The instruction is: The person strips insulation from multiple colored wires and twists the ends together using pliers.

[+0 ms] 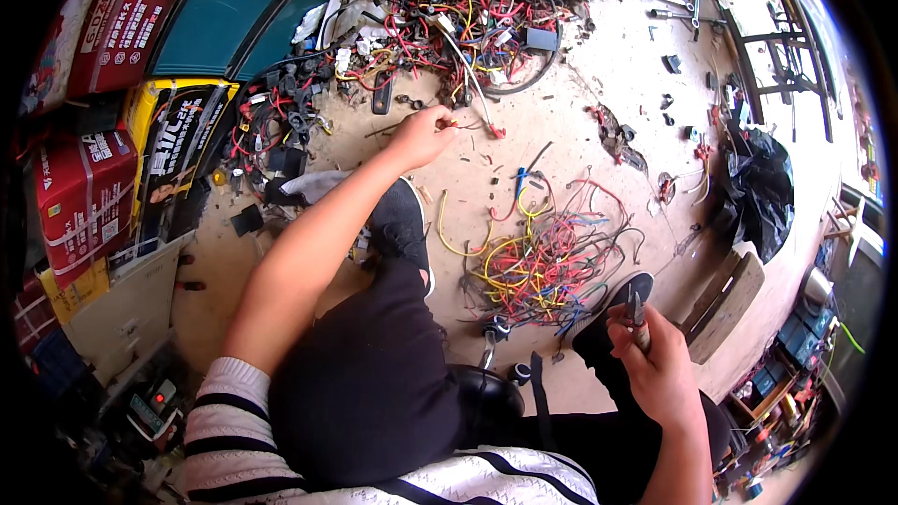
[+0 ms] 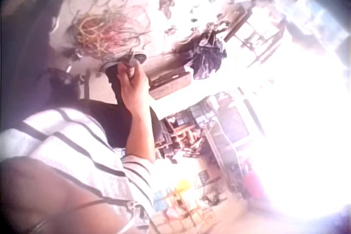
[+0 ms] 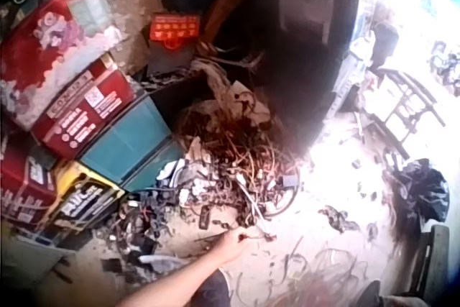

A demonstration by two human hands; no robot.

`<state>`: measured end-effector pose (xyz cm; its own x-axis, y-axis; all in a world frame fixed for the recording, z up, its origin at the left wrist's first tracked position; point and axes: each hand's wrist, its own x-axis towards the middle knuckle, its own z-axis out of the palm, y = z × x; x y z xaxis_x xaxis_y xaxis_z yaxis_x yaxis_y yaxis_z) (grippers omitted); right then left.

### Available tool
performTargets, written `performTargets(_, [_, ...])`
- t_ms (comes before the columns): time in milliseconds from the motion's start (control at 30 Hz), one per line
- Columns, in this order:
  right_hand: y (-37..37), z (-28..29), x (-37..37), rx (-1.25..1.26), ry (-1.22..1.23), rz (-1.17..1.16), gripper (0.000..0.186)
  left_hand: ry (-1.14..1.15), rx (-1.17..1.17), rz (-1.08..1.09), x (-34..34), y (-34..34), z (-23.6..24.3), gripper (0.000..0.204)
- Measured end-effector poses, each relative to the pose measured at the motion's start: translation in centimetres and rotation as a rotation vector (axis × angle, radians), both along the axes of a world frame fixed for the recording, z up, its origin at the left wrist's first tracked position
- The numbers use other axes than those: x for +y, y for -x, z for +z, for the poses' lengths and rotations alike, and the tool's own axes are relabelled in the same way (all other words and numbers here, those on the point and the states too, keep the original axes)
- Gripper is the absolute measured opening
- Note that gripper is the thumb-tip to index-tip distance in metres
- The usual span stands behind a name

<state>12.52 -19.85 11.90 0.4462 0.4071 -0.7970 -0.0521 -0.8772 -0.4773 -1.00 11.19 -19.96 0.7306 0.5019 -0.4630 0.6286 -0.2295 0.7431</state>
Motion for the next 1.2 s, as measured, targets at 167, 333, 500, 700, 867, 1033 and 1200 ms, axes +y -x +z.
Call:
performTargets(167, [0.1,0.2,0.1,0.008,0.013,0.011,0.022,0.863,0.003,0.222,0.1,3.1,1.1,0.024])
performTargets(333, [-0.1,0.2,-0.1,-0.006,0.02,0.039,0.024,0.56,0.109,0.145,-0.3,4.1,1.1,0.03])
performTargets(500, [-0.1,0.2,0.0,-0.007,0.019,0.033,0.024,-0.338,0.044,0.119,-0.8,4.4,0.3,0.021])
performTargets(700, [0.1,-0.2,-0.3,-0.012,0.008,0.019,0.023,-0.361,-0.208,-0.339,-4.5,1.5,2.1,0.021])
performTargets(867, [0.0,-0.3,0.5,0.146,0.114,0.067,0.025,-0.551,-0.113,-0.477,-7.0,0.4,-0.4,0.006])
performTargets(1033, [0.3,-1.7,0.1,0.236,0.092,-0.006,0.025,-0.025,-0.09,-0.282,-7.7,-2.2,4.7,0.013])
performTargets(1200, [0.4,-2.5,0.3,0.252,0.181,0.016,0.031,0.743,-0.153,-0.141,-10.2,-4.6,11.9,0.013])
